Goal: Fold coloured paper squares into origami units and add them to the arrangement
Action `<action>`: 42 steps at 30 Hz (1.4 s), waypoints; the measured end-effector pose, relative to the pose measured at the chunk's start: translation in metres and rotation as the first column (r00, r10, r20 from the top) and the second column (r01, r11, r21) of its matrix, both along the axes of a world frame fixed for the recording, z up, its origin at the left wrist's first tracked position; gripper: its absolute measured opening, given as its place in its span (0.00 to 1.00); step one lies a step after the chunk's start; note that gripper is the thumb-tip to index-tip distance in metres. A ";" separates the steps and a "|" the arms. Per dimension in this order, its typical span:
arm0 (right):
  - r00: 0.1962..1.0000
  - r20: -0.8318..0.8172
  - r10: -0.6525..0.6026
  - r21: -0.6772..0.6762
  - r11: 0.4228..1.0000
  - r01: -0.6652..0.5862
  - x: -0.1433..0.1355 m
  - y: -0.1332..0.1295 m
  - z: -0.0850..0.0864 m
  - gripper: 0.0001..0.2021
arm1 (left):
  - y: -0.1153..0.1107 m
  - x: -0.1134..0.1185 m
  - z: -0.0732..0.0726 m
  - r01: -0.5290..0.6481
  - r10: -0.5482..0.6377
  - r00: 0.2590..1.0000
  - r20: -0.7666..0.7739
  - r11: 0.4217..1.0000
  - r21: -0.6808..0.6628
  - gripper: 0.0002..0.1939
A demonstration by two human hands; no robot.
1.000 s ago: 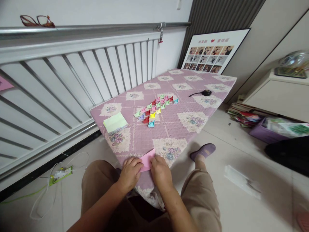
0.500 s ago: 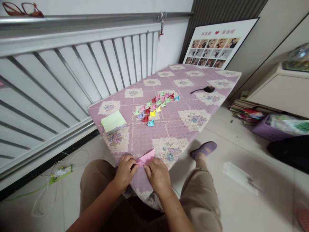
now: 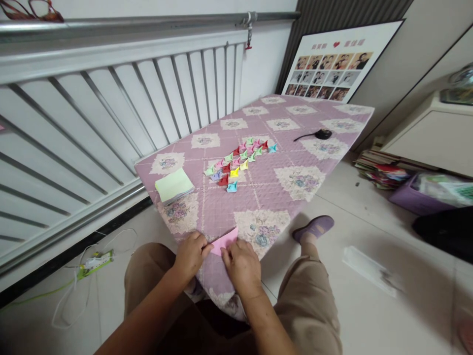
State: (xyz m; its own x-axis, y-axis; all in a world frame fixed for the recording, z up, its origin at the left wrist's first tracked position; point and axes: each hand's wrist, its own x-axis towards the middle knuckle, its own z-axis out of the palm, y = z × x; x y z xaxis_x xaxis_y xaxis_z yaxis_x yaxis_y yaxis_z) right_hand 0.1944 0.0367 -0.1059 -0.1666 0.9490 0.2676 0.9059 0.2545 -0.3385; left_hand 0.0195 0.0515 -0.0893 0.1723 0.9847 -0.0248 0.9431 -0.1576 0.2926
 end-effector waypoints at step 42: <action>0.982 -0.088 0.169 0.032 0.985 -0.167 0.012 -0.006 0.005 0.06 | 0.001 -0.011 -0.003 0.347 -0.337 0.936 -0.101 0.933 0.095 0.10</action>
State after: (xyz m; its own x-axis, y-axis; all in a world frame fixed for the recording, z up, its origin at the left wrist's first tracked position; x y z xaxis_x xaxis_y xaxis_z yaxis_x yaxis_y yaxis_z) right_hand 0.2067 0.0310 -0.1011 -0.2972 0.9028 0.3110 0.8159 0.4093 -0.4085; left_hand 0.0081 0.0528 -0.0923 0.5011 0.8639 0.0516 0.8464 -0.5016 0.1791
